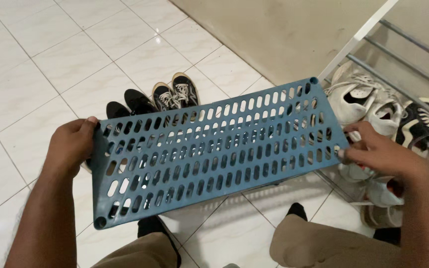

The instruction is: The person assembles a blue plastic shoe rack by inserting legs into the base and stacking shelves. They then place several pairs of shoes onto the completed rack. The person also handles metal rods and a white plastic frame, inserting rods into the frame.

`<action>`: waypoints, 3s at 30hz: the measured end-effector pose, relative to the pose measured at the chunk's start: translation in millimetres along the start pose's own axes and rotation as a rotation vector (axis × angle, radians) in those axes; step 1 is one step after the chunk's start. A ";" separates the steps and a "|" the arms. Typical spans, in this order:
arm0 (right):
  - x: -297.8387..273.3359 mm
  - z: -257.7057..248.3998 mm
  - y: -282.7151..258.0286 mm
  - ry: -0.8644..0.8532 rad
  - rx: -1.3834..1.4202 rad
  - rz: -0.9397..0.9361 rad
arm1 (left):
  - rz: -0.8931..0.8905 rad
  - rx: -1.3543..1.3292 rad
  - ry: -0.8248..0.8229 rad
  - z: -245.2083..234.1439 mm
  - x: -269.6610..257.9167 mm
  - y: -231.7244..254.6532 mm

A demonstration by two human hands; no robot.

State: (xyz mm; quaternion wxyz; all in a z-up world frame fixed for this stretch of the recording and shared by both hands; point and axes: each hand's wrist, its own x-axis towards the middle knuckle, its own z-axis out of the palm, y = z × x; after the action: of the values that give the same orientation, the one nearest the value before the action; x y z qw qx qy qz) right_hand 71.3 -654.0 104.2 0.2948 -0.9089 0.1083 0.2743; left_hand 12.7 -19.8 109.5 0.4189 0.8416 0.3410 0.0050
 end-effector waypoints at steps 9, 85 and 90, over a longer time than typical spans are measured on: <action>62.7 -9.7 -96.5 0.111 0.424 0.012 | -0.145 0.229 -0.030 1.4 -9.0 18.5; 37.3 6.1 -141.8 0.532 -0.177 -1.049 | -0.166 0.105 -0.021 12.9 -10.8 8.0; -23.4 -8.2 -103.9 0.651 -0.094 -1.030 | -0.141 0.066 0.001 14.5 -18.0 2.0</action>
State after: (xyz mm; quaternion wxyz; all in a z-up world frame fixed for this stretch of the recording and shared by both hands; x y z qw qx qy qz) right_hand 92.8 -574.6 172.4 0.3007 -0.8936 -0.2730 -0.1910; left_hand 4.3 -41.2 106.5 0.3899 0.8290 0.3994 -0.0354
